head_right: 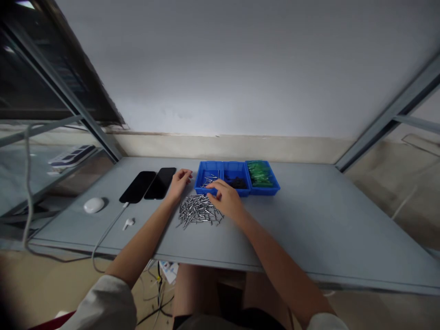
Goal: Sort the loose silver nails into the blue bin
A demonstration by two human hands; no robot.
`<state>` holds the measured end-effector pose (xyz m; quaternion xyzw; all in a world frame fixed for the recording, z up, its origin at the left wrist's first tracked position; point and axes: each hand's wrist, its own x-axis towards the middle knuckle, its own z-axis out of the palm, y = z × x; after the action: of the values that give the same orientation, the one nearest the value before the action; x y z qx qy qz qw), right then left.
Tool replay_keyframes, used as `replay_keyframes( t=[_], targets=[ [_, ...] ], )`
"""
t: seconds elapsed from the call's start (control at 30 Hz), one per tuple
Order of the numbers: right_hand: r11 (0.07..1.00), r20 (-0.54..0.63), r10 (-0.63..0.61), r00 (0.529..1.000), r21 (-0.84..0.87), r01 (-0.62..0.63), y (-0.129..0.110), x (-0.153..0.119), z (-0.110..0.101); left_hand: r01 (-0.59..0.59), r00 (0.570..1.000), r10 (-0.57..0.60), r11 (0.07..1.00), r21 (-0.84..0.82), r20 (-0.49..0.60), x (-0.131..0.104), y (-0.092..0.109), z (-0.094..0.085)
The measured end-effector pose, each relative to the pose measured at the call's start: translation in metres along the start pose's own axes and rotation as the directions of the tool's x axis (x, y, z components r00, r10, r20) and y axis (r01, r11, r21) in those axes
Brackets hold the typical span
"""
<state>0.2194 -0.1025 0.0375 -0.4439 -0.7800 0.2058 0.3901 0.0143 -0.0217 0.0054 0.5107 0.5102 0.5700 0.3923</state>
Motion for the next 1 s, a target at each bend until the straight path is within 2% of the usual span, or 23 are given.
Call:
replay_keyframes(
  t=[0.07, 0.17, 0.27, 0.4, 0.6, 1.0],
  targets=[
    [0.994, 0.108, -0.030, 0.994, -0.098, 0.041, 0.000, 0.000, -0.004, 0.000, 1.000, 0.000, 1.000, 0.000, 0.002, 0.000, 0.000, 0.000],
    [0.957, 0.235, 0.027, 0.972, -0.287, 0.043, 0.001, 0.000, -0.009, 0.001, 1.000, -0.001, 1.000, -0.005, 0.006, 0.000, 0.000, 0.000],
    [0.902, 0.301, 0.107, 0.948, -0.431, 0.035, 0.001, 0.000, -0.012, 0.000, 1.000, 0.000, 1.000, -0.008, 0.006, 0.000, -0.001, 0.000],
    [0.851, 0.344, 0.157, 0.926, -0.523, 0.050, 0.000, 0.001, -0.012, 0.000, 1.000, 0.000, 1.000, -0.011, 0.005, 0.000, -0.001, 0.000],
    [0.842, 0.349, 0.171, 0.921, -0.538, 0.047, 0.001, 0.001, -0.010, -0.007, 1.000, 0.008, 1.000, -0.027, 0.011, 0.000, 0.000, -0.001],
    [0.900, 0.309, 0.112, 0.944, -0.434, 0.036, 0.004, -0.001, -0.011, -0.009, 1.000, 0.009, 1.000, -0.024, 0.009, -0.001, 0.001, -0.001]
  ],
)
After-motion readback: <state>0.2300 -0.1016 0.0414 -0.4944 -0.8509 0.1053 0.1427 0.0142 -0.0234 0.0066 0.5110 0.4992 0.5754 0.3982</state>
